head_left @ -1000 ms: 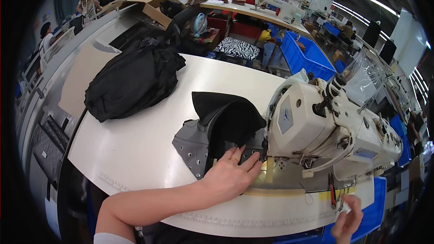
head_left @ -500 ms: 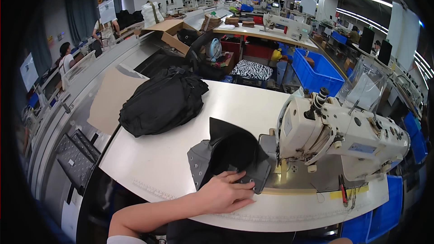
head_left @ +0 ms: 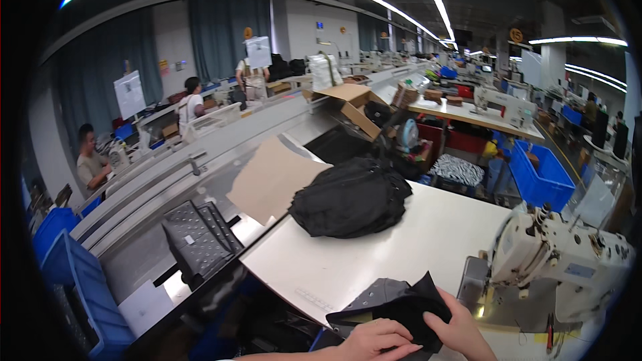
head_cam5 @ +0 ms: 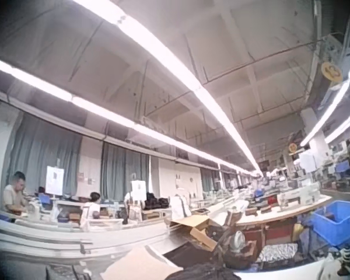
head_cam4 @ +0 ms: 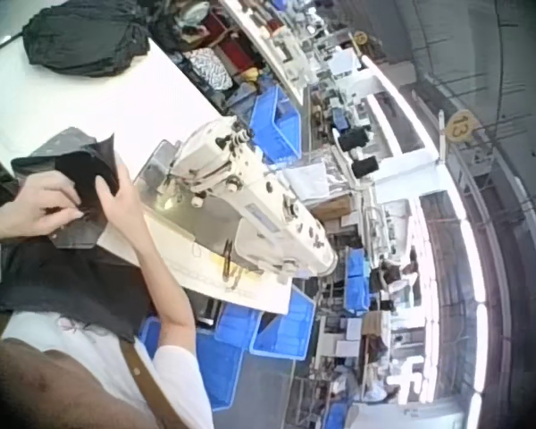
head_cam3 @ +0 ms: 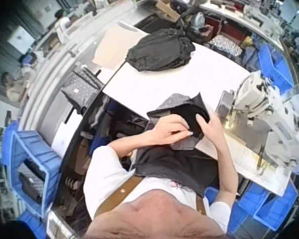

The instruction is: The person aligns fabric pieces by hand, feeds them through the sewing machine, and then rests their hands while watching a coworker deliver white materials.

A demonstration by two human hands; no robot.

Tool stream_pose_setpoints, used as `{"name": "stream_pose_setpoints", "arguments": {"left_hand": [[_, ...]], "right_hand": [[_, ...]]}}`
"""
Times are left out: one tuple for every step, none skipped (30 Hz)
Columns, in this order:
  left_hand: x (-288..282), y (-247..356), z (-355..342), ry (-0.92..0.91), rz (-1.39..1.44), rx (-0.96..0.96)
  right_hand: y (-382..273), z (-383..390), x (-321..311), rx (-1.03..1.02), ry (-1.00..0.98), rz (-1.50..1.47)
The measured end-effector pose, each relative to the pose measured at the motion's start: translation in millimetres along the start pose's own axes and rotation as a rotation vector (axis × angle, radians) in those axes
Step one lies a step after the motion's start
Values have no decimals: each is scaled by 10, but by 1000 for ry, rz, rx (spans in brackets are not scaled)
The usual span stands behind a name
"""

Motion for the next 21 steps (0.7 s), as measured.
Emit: {"name": "stream_pose_setpoints", "arguments": {"left_hand": [[26,54,-16,147,34,57],[30,124,6,215,71,-36],[40,201,36,282,115,-129],[29,259,75,253,239,-262],[41,266,133,176,344,-407],[94,259,185,164,516,-507],[186,237,244,149,695,-604],[332,111,349,185,903,-684],[468,-118,617,189,970,-1085],[364,120,412,439,1234,-970],[247,382,198,689,1485,-831],[202,424,204,674,1561,-735],[170,503,194,673,1561,-731],[141,614,165,574,1533,-641],[123,683,179,498,1494,-552],[230,568,285,296,1423,-508],[168,513,300,150,947,-321],[187,543,278,59,878,-198],[295,452,351,-167,771,-77],[204,797,81,-30,805,21],[356,749,195,-275,913,-125]], "right_hand": [[26,-35,-8,48,-82,36],[1,96,93,-166,140,247],[-35,164,155,-144,218,178],[19,238,194,-218,261,224],[69,316,219,-290,307,267],[15,434,254,-306,315,271],[-68,579,320,-316,326,275],[-137,712,383,-462,318,370],[-281,831,438,-512,230,399],[-273,911,462,-656,177,476],[-225,1002,491,-799,123,553],[-215,1080,519,-851,85,568],[-213,1146,528,-902,48,584],[-218,1188,489,-905,5,642],[-293,1218,448,-913,-7,632],[-394,1232,369,-799,89,282],[-467,1235,306,-660,192,-51],[-450,1182,206,-451,343,-159],[-393,1139,35,-243,495,-262],[-113,1188,-164,-183,503,-126],[-21,1274,-161,-186,485,-140]]}}
Point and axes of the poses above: each hand's wrist, its own z-axis away from the middle knuckle, its own x-axis out of the palm, y = z × x, the point moved 1 cm from there along -z, towards the middle knuckle, and after that the axes turned 5 degrees about -x, right-handed, at the moved point
